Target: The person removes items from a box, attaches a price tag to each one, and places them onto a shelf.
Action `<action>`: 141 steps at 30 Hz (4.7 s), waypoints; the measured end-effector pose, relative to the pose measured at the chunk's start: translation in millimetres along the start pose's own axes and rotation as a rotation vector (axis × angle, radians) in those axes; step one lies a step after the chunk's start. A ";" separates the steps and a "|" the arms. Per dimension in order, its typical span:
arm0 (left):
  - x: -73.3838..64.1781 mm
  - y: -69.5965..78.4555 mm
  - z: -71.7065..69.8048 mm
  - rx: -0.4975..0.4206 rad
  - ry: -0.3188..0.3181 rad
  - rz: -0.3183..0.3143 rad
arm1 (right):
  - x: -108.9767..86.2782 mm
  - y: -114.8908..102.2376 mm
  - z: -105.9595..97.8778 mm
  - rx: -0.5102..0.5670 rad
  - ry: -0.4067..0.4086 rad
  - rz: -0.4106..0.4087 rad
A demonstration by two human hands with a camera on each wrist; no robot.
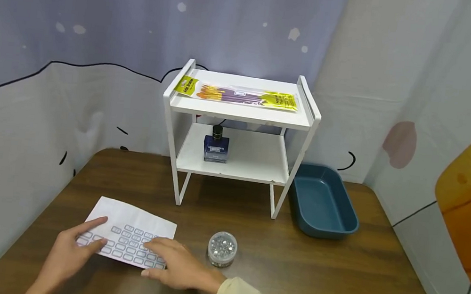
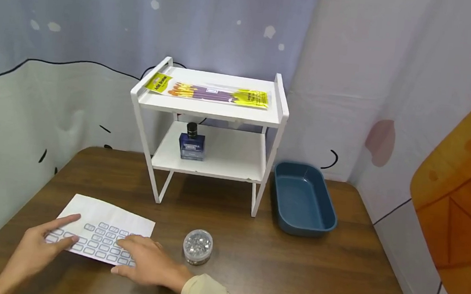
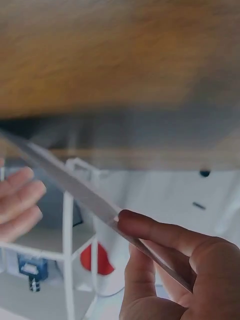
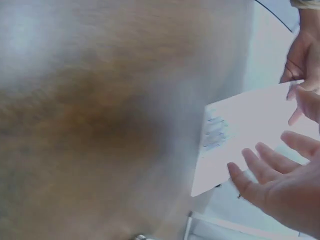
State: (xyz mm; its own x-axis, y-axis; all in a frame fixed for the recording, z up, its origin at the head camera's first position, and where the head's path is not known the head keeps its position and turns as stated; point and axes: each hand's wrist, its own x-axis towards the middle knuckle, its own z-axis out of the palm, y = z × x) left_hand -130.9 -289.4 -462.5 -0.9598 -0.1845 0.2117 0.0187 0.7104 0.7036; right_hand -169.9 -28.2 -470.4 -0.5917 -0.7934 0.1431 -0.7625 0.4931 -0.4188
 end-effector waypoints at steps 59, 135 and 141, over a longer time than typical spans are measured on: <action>0.9 134.7 7.3 -0.716 -0.415 -0.009 | -17.2 -1.3 -66.3 0.412 0.799 -0.236; 10.6 133.1 19.8 -0.659 -0.350 0.059 | -10.2 -0.1 -65.2 0.729 0.752 0.014; 11.0 133.3 20.6 -0.679 -0.361 0.062 | -8.8 0.4 -65.2 0.646 0.795 0.018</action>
State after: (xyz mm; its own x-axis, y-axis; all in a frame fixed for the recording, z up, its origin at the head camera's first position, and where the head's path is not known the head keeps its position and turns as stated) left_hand -144.7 -182.7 -380.4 -0.9810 0.1578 0.1125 0.1319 0.1178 0.9842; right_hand -182.0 2.2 -413.4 -0.7833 -0.2052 0.5867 -0.6042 0.0294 -0.7963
